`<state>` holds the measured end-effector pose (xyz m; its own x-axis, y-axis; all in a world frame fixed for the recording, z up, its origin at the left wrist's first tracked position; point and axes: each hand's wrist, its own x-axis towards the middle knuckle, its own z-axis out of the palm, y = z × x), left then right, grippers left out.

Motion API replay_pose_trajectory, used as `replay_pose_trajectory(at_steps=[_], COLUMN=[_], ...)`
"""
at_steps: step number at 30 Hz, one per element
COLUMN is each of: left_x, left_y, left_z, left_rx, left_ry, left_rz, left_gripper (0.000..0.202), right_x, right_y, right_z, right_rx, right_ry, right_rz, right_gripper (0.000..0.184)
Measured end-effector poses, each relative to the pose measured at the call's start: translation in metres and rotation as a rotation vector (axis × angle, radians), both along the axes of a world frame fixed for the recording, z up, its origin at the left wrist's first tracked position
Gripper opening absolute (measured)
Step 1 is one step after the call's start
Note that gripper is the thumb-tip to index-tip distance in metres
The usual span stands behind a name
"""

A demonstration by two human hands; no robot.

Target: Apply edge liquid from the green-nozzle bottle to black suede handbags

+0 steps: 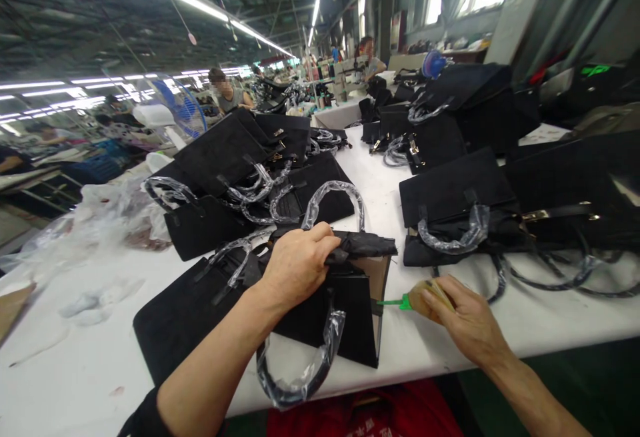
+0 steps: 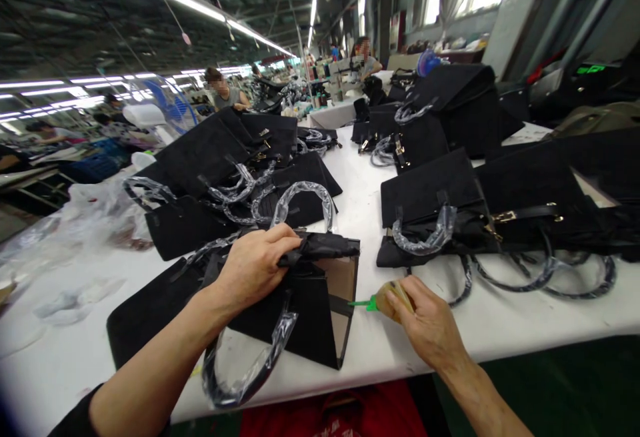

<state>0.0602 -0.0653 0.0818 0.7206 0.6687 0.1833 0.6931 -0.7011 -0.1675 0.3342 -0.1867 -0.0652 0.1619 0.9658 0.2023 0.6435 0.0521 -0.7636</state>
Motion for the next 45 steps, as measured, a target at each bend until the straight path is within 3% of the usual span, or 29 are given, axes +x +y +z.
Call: replay_pose_trajectory(at_steps=[8,12,23,28,32,45], left_x=[-0.011,-0.012,-0.016,-0.019,-0.019,-0.021], left_y=[-0.019,-0.025,-0.035,-0.043,-0.044,-0.045], left_z=[0.007,0.009,0.007,0.009,0.009,0.008], left_rx=[-0.111,-0.117,-0.14,-0.117,-0.111,-0.117], left_ry=[-0.088,-0.105,-0.163,-0.182,-0.183,-0.215], left_rz=[0.038,0.043,0.012,-0.013,-0.014,-0.038], left_gripper=[0.022,0.022,0.025,0.024,0.023,0.024], right_x=[-0.007,-0.01,-0.005,-0.007,-0.007,-0.008], right_y=[-0.008,-0.01,-0.009,-0.008,-0.01,-0.02], right_z=[0.005,0.009,0.007,0.007,0.006,0.003], right_rx=[0.043,0.035,-0.021,-0.082,-0.016,-0.038], right_ry=[-0.027,-0.03,-0.071,-0.007,-0.014,0.036], right_rz=[-0.009,0.025,-0.082,-0.039,-0.082,0.039], right_gripper=[0.033,0.034,0.039,0.039,0.036,0.038])
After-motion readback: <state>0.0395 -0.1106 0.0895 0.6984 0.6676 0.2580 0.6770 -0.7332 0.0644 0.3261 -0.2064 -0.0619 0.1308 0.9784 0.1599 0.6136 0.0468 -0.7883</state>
